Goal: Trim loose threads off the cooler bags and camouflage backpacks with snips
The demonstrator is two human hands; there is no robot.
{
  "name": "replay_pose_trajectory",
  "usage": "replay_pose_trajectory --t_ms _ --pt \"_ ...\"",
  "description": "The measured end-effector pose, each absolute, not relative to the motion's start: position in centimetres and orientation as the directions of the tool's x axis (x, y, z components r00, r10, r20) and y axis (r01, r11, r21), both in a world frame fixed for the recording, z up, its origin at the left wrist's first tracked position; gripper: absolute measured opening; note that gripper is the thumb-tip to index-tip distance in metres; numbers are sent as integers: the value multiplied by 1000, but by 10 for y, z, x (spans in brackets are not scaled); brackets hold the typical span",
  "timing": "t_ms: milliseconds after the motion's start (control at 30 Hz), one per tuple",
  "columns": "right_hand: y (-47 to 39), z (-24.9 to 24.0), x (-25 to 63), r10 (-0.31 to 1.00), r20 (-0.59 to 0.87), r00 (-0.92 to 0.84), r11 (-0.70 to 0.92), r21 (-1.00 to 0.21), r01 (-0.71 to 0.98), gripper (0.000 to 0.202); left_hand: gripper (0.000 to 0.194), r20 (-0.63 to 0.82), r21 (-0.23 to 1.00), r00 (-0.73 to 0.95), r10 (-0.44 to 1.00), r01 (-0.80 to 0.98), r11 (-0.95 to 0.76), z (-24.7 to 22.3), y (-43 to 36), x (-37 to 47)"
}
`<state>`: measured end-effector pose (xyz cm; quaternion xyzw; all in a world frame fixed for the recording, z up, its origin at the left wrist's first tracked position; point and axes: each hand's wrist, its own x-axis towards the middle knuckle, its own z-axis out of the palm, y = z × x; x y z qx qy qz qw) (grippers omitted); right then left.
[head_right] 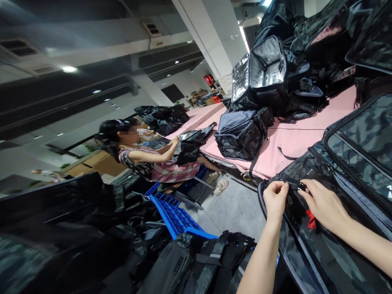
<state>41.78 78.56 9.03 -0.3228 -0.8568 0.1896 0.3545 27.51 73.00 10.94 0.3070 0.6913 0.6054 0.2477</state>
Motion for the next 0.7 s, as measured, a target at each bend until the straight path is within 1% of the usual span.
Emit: replay_pose_trajectory --t_ms 167,300,467,600,700 --pt "783 94 417 638 536 -554 768 -384 513 35 11 130 970 -734 666 233 69 109 727 286" --pt "783 100 417 589 591 -551 795 -305 524 36 12 191 949 -742 642 306 71 108 725 289" --pt "784 103 418 568 597 -567 808 -270 525 37 14 261 920 -737 624 386 71 110 724 292" --pt "785 104 418 561 595 -576 811 -257 525 38 13 277 913 -738 615 402 71 109 725 294" --pt "785 105 418 560 598 -574 814 -269 514 37 14 278 909 -735 618 410 79 109 725 294"
